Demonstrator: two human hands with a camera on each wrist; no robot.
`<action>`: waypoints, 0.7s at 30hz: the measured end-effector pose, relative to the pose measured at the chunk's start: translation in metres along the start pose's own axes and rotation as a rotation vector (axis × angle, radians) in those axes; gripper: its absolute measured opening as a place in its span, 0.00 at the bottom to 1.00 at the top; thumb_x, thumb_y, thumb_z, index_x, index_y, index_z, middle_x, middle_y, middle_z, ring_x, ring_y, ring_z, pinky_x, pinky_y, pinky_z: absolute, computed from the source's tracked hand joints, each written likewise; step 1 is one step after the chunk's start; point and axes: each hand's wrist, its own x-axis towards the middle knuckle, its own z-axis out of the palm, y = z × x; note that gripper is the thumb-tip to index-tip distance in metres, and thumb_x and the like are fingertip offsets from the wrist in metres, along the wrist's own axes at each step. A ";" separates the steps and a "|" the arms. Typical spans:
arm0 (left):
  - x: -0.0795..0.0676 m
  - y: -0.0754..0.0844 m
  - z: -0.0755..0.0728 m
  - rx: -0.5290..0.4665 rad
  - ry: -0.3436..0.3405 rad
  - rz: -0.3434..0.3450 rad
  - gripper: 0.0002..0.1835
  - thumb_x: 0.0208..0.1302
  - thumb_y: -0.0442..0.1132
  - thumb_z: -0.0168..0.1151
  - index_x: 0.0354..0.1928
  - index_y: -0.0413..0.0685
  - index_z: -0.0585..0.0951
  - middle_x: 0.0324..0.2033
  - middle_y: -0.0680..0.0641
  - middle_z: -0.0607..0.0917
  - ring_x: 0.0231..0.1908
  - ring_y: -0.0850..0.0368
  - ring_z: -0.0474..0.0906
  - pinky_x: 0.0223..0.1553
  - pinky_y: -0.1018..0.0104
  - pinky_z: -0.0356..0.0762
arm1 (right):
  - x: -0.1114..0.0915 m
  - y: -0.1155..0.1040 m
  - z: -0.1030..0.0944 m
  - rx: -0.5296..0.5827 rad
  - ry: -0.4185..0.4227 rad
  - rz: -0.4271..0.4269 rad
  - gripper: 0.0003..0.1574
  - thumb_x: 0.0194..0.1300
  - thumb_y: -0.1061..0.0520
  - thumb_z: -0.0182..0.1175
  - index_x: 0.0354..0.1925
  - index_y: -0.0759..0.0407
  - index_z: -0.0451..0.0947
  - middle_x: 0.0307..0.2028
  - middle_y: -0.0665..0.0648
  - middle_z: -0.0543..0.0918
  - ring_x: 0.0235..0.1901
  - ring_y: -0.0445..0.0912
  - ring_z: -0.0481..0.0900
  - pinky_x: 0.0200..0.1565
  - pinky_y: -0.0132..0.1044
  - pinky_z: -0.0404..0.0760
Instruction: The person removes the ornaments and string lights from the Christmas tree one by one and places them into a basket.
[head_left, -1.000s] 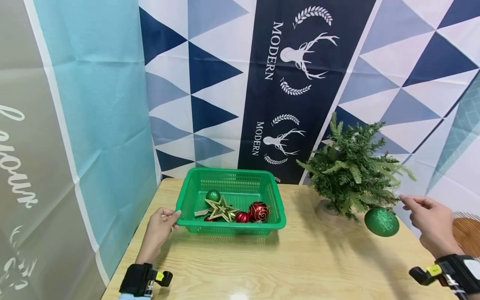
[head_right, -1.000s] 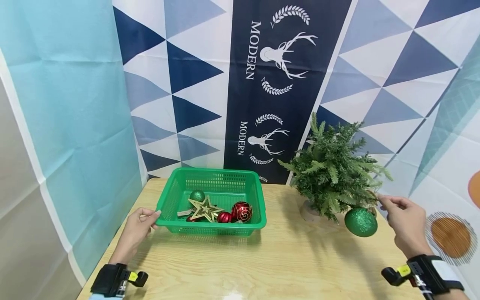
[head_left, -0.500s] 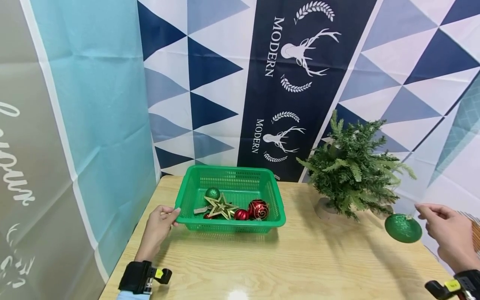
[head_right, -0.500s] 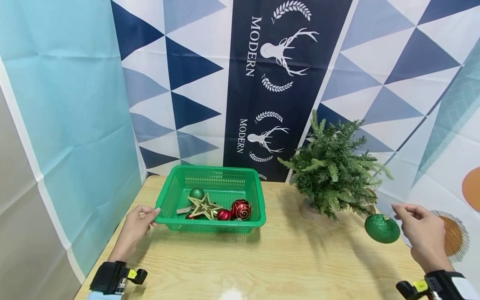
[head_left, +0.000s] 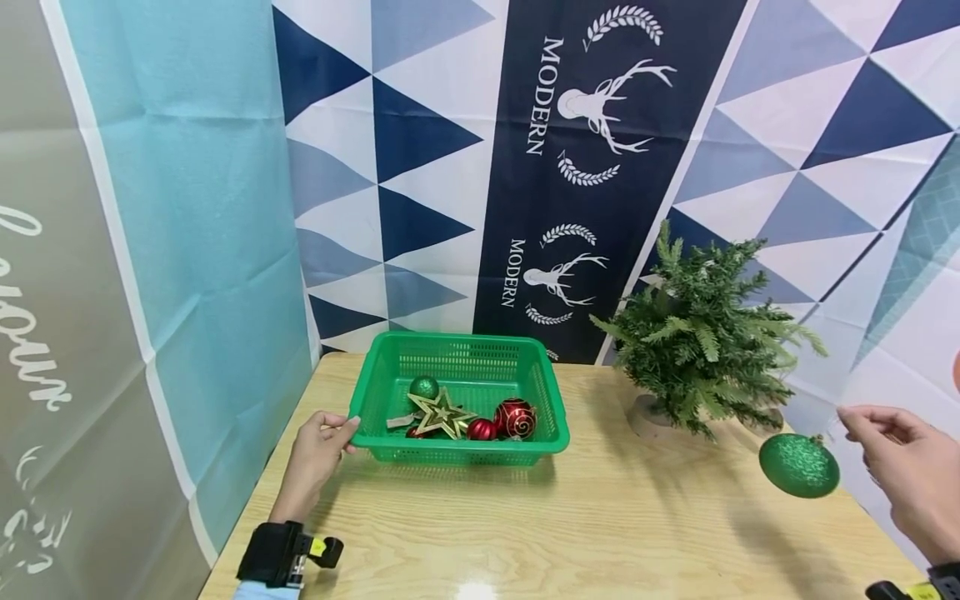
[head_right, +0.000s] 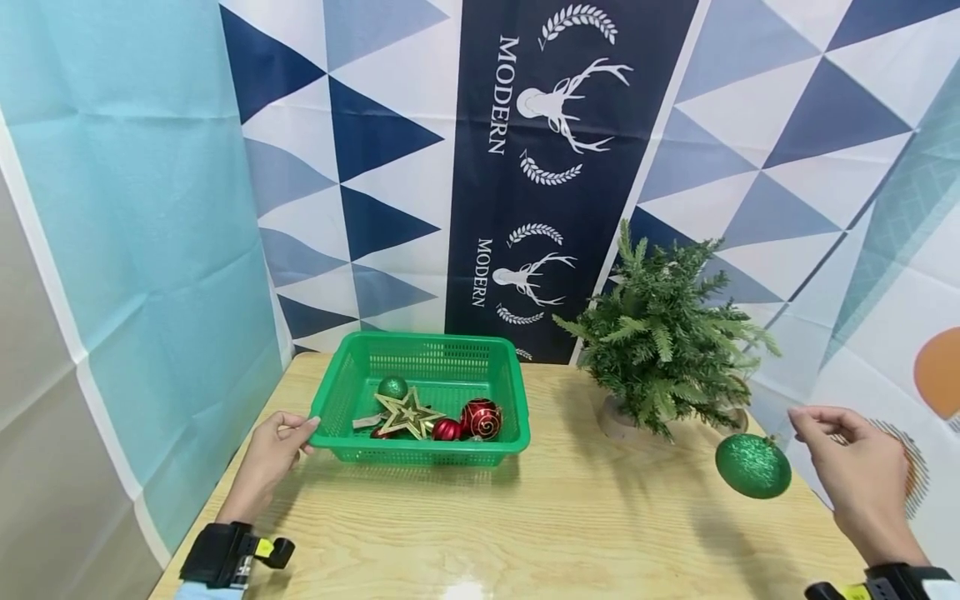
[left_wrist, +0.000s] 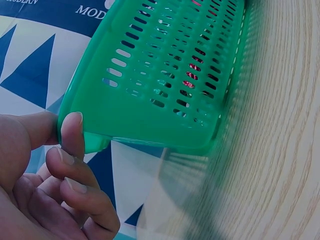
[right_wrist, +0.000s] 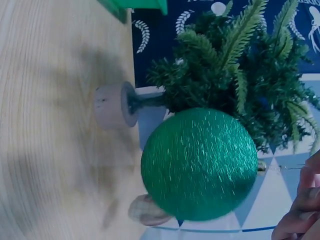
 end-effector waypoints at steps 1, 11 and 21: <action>0.000 0.000 0.000 0.000 0.001 0.002 0.18 0.72 0.49 0.57 0.50 0.41 0.72 0.32 0.36 0.83 0.18 0.57 0.64 0.22 0.66 0.61 | 0.000 -0.001 -0.001 0.047 -0.002 -0.009 0.06 0.72 0.50 0.56 0.37 0.38 0.72 0.24 0.38 0.71 0.19 0.38 0.63 0.19 0.32 0.62; 0.000 0.001 0.000 -0.004 0.005 -0.001 0.18 0.72 0.49 0.57 0.50 0.40 0.72 0.31 0.36 0.83 0.18 0.57 0.64 0.22 0.66 0.61 | -0.004 -0.015 -0.008 0.208 0.020 -0.125 0.10 0.69 0.58 0.60 0.34 0.41 0.75 0.22 0.39 0.73 0.14 0.35 0.62 0.15 0.33 0.56; -0.001 0.000 -0.001 -0.007 0.002 0.001 0.19 0.72 0.49 0.57 0.50 0.40 0.72 0.31 0.36 0.83 0.17 0.58 0.61 0.21 0.66 0.60 | -0.021 -0.038 -0.005 0.123 -0.055 -0.178 0.05 0.71 0.53 0.58 0.39 0.40 0.74 0.26 0.39 0.73 0.19 0.37 0.62 0.17 0.35 0.57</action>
